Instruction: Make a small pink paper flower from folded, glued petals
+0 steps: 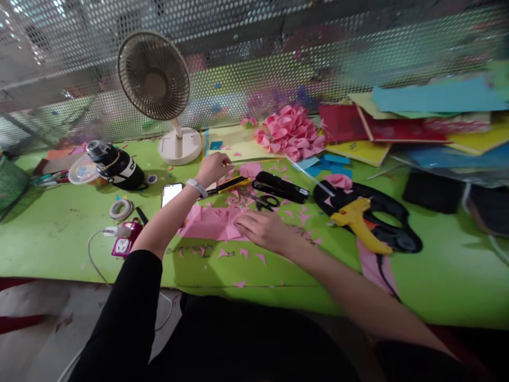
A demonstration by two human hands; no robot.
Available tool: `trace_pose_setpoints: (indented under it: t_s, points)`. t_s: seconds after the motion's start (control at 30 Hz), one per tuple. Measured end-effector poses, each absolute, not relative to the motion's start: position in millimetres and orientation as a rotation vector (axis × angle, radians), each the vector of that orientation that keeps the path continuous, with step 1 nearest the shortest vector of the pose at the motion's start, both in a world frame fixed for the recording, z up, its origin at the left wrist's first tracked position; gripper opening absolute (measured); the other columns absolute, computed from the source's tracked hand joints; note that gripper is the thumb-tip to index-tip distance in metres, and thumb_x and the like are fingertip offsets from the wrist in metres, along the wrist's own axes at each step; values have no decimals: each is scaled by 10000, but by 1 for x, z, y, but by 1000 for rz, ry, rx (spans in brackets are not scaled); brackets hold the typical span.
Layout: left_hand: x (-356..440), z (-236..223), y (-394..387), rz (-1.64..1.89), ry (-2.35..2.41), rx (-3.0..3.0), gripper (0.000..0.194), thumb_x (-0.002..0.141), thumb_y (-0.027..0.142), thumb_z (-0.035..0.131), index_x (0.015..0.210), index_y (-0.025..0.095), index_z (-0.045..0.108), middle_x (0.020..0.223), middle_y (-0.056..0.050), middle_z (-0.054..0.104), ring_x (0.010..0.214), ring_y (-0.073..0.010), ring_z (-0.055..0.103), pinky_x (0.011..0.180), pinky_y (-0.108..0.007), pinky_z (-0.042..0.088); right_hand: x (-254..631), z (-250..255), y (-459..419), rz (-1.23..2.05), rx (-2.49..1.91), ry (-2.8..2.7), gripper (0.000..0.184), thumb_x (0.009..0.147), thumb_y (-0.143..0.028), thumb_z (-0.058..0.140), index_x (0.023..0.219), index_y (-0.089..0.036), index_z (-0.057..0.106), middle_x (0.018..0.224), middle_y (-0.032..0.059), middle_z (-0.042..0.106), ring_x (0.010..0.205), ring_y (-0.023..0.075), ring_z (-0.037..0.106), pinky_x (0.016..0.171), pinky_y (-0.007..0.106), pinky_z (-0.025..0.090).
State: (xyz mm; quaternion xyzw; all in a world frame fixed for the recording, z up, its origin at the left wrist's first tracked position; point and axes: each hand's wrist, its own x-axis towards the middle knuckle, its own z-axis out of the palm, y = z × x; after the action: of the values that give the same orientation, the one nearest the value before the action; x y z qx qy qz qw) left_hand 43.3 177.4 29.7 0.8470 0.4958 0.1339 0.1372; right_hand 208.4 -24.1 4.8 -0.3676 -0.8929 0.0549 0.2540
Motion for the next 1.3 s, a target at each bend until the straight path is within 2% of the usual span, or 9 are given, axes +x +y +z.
trace_pose_setpoints:
  t_s: [0.17,0.3,0.5,0.7,0.87,1.03,1.17,1.23,1.3]
  points:
    - [101,14,196,218,1305,2463,370,795,444,747,1015,147,725,1042,-105,698,911,-221,624,792,-300,454,211,4,-21,-8,-956,-2493,275,995,-137,475,981,-126,750,976,126,782,754,185,716,615,299,565]
    - [116,3,209,151,1312,2480,406,718,439,813,983,150,707,1000,-103,687,890,-223,618,770,-297,456,214,6,-20,-32,-972,-2508,257,989,-128,483,979,-122,739,971,126,780,771,189,718,632,285,548]
    - [117,3,216,211,1350,2420,286,724,374,797,869,136,735,845,-76,703,758,-190,598,712,-292,444,216,4,-18,-15,-999,-2479,266,996,-144,475,975,-129,740,948,132,775,737,184,697,619,295,531]
    - [106,13,211,328,1273,2325,202,835,279,648,785,126,769,642,-41,674,620,-145,551,662,-269,418,217,3,-17,-37,-995,-2499,279,1004,-161,463,979,-142,741,924,114,773,723,170,675,606,279,480]
    - [93,27,212,471,1232,2293,144,833,182,636,780,118,755,682,-43,700,659,-140,576,711,-262,446,219,6,-16,-26,-1071,-2481,308,1013,-189,446,985,-151,750,908,102,766,723,170,662,614,288,480]
    - [78,48,197,674,1213,1873,194,875,219,686,715,130,622,664,-20,666,658,-102,627,724,-230,508,235,13,-8,-77,-1182,-2236,267,1020,-200,475,1030,-192,742,958,88,755,808,183,691,691,308,563]
    - [63,67,160,496,882,1435,332,823,375,791,778,127,575,693,-24,685,600,-96,671,682,-230,556,255,20,5,-219,-1170,-1929,257,962,-169,580,1181,-237,696,1119,99,702,993,237,682,828,399,606]
    - [55,72,140,398,797,1357,362,789,385,824,777,123,575,651,-9,667,566,-83,660,640,-203,551,261,23,7,-215,-1110,-1874,349,930,-171,636,1260,-279,666,1253,103,650,1121,271,641,901,444,596]
    - [48,74,124,300,742,1323,341,788,369,827,801,122,592,652,-14,677,566,-91,667,631,-213,567,263,25,7,-150,-1037,-1895,370,911,-178,671,1255,-315,676,1347,92,605,1200,288,600,944,465,581]
